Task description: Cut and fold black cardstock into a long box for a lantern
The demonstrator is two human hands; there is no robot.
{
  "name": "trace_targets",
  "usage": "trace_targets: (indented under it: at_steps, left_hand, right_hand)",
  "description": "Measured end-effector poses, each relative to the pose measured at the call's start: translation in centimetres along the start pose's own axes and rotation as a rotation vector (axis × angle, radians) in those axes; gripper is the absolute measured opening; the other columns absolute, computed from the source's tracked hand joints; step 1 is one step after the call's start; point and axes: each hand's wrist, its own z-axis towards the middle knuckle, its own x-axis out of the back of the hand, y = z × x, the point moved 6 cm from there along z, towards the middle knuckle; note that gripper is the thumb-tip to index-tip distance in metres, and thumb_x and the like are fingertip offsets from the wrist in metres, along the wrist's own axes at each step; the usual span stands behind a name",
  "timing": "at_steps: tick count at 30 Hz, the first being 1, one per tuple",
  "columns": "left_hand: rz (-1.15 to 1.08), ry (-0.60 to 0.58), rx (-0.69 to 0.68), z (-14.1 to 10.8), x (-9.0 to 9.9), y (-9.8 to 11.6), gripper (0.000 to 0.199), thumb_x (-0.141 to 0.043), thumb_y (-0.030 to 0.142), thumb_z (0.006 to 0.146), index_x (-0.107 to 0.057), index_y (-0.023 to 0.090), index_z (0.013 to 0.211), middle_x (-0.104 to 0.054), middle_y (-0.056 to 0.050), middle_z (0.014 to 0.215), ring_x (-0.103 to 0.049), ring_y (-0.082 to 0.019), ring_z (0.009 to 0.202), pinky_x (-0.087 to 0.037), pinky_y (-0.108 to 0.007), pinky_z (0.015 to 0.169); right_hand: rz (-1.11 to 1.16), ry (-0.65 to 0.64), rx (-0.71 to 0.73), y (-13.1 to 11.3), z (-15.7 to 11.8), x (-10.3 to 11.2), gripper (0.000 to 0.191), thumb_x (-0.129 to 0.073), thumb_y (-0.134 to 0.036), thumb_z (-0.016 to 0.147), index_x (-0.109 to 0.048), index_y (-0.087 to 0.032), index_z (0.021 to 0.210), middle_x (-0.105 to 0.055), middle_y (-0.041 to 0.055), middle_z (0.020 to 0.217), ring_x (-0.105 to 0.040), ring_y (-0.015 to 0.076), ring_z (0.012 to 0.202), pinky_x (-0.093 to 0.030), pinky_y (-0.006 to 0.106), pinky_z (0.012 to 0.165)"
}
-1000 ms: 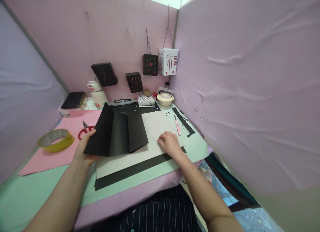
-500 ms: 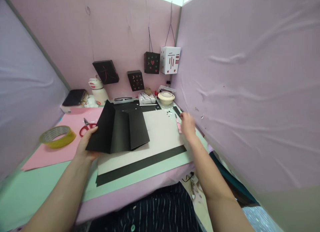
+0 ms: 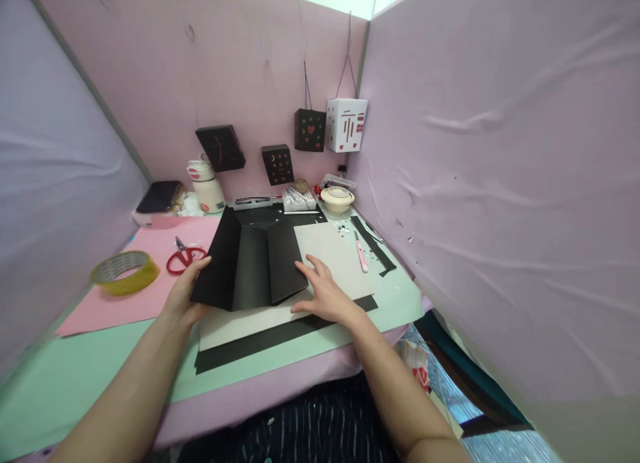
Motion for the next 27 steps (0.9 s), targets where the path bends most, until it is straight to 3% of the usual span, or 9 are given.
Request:
trace_targets:
  at_steps: [7, 11, 17, 21, 24, 27]
  left_hand:
    - [0.027, -0.038, 0.04, 0.1, 0.2, -0.4, 0.018, -0.055, 0.021, 0.085, -0.071, 0.012, 0.085, -0.075, -0.007, 0.076, -0.072, -0.02, 0.066, -0.06, -0.03, 0.066]
    - [0.011, -0.071, 0.056, 0.0, 0.1, -0.6, 0.018, -0.056, 0.021, 0.085, -0.071, 0.011, 0.085, -0.075, -0.008, 0.078, -0.072, -0.019, 0.067, -0.059, -0.027, 0.065]
    - [0.004, -0.124, 0.054, -0.1, 0.0, -0.7, 0.015, -0.06, 0.021, 0.082, -0.072, 0.012, 0.086, -0.076, -0.007, 0.079, -0.071, -0.018, 0.068, -0.058, -0.026, 0.066]
    - [0.045, -0.184, 0.042, -0.1, -0.3, -1.0, 0.016, -0.063, 0.02, 0.081, -0.072, 0.012, 0.092, -0.075, -0.007, 0.082, -0.071, -0.018, 0.071, -0.057, -0.026, 0.069]
    - [0.111, -0.255, 0.045, -0.3, -0.6, -1.6, 0.03, -0.068, 0.024, 0.079, -0.069, 0.015, 0.108, -0.075, -0.006, 0.089, -0.071, -0.02, 0.079, -0.056, -0.029, 0.073]
    - [0.206, -0.275, 0.045, -0.6, -0.9, -2.1, 0.044, -0.072, 0.028, 0.076, -0.064, 0.02, 0.119, -0.074, -0.004, 0.091, -0.07, -0.021, 0.083, -0.054, -0.029, 0.074]
  right_hand:
    - [0.035, 0.124, -0.067, 1.3, 0.1, -0.7, 0.072, -0.068, -0.042, 0.08, -0.04, -0.027, 0.144, -0.029, 0.0104, 0.154, -0.029, 0.0262, 0.142, -0.028, 0.044, 0.115]
    - [0.06, 0.187, -0.105, 1.9, -0.5, -0.7, 0.07, -0.07, -0.045, 0.078, -0.046, -0.025, 0.141, -0.035, 0.0106, 0.152, -0.035, 0.0277, 0.139, -0.031, 0.045, 0.114]
    - [0.148, 0.291, -0.156, 2.3, -1.1, -0.1, 0.059, -0.055, -0.052, 0.086, -0.053, -0.02, 0.135, -0.05, 0.0117, 0.143, -0.045, 0.0266, 0.133, -0.035, 0.045, 0.112]
    - [0.119, 0.46, -0.123, 2.2, -1.3, 0.5, 0.05, -0.046, -0.052, 0.091, -0.061, -0.018, 0.124, -0.059, 0.0123, 0.133, -0.051, 0.026, 0.126, -0.038, 0.043, 0.108]
    - [0.076, 0.633, -0.16, 2.5, -1.9, 1.4, 0.043, -0.039, -0.052, 0.094, -0.068, -0.019, 0.096, -0.07, 0.0099, 0.1, -0.063, 0.0254, 0.099, -0.047, 0.039, 0.09]
    - [0.063, 0.749, -0.3, 3.4, -2.6, 2.4, 0.046, -0.035, -0.054, 0.094, -0.05, -0.024, 0.063, -0.05, -0.0006, 0.057, -0.05, 0.0192, 0.061, -0.042, 0.033, 0.061]
